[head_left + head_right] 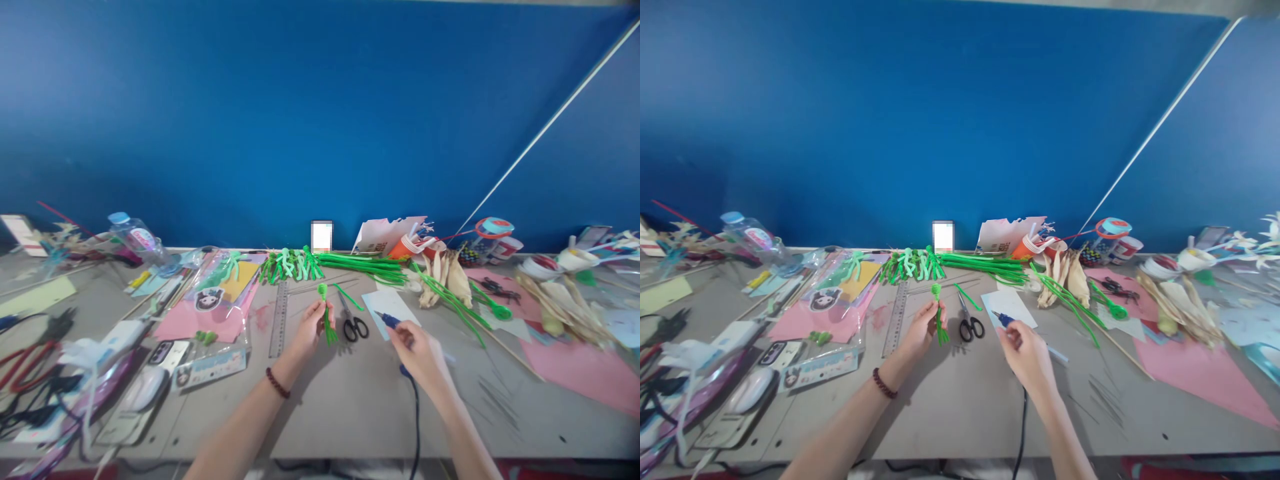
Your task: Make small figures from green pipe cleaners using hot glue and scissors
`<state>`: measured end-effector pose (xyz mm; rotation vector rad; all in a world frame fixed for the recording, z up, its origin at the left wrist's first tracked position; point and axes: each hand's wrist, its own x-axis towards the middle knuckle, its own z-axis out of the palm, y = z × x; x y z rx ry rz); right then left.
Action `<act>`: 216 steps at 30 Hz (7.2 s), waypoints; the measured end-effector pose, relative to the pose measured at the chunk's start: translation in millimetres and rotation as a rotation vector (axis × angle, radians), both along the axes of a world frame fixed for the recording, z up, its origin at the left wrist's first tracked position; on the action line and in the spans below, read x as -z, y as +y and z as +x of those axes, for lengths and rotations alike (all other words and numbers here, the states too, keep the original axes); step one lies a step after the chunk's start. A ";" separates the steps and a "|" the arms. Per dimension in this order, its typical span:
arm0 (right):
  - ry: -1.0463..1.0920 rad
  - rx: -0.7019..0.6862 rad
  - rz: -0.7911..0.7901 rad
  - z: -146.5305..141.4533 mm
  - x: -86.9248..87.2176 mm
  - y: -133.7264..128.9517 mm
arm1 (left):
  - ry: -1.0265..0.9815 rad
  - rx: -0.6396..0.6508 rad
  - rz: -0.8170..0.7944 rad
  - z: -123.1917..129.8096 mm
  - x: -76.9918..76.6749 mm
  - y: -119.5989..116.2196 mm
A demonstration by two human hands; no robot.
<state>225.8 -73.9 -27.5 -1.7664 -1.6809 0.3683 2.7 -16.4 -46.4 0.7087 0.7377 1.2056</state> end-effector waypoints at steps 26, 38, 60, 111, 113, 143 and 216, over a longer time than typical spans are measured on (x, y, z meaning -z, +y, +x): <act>0.346 0.276 -0.609 27.5 26.4 -20.4 | 0.121 0.126 -0.026 3.6 11.1 -2.9; 0.140 0.303 -0.390 46.5 50.4 -16.0 | 0.174 0.134 -0.050 4.3 6.8 -4.4; 0.494 0.441 0.016 26.7 32.4 -29.8 | 0.181 0.093 -0.043 8.1 5.9 -6.2; 1.081 -0.180 -0.331 -70.4 15.6 7.4 | 0.174 -0.196 0.000 5.9 3.7 -1.2; 1.073 -0.175 -0.335 -70.1 16.3 7.2 | 0.159 -0.206 -0.016 5.9 3.3 -0.9; 0.911 -0.137 -0.286 -70.8 25.8 5.5 | 0.163 -0.227 0.007 6.7 6.8 -0.7; 0.795 -0.119 -0.259 -72.0 22.2 0.7 | 0.028 -0.155 -0.022 8.2 4.7 -3.2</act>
